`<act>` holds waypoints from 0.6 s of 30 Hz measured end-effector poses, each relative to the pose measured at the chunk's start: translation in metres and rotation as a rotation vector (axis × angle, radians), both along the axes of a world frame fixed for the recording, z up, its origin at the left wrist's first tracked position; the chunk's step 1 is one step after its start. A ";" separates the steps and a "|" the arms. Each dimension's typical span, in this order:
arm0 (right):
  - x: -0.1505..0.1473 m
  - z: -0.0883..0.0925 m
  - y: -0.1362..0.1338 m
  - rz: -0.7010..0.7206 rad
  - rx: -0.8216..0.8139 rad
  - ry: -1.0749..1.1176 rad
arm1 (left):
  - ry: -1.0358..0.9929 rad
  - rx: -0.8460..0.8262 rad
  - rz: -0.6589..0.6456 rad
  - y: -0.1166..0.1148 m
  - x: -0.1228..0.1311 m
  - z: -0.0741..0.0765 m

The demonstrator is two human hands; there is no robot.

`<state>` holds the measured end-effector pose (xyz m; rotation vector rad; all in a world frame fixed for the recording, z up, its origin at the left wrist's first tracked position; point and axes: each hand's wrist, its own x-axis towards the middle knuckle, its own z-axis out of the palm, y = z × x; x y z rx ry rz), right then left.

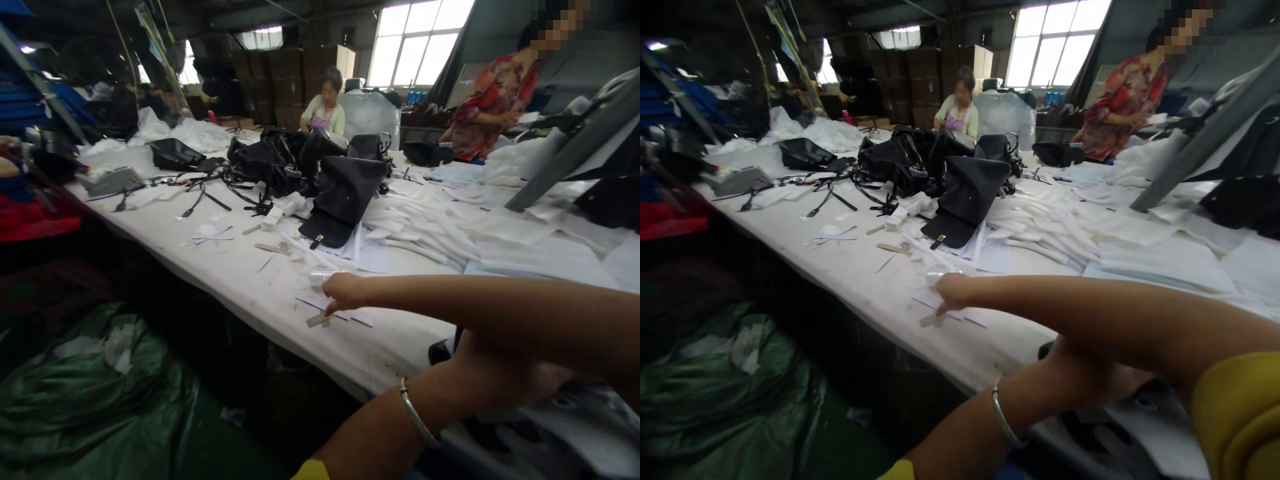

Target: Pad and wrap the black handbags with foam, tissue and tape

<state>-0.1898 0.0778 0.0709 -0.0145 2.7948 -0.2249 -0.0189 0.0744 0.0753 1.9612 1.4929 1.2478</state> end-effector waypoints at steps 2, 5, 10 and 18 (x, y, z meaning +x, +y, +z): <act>-0.001 -0.014 -0.002 0.021 0.021 -0.037 | 0.009 -0.032 -0.007 0.001 -0.003 -0.004; 0.002 -0.024 0.000 0.039 0.045 -0.077 | 0.033 -0.039 -0.001 -0.004 -0.007 -0.007; 0.010 -0.022 -0.001 0.027 0.082 -0.074 | 0.001 0.026 0.022 -0.008 -0.003 -0.008; 0.010 -0.025 -0.006 0.050 0.107 -0.032 | -0.034 -0.012 0.030 -0.008 -0.001 -0.008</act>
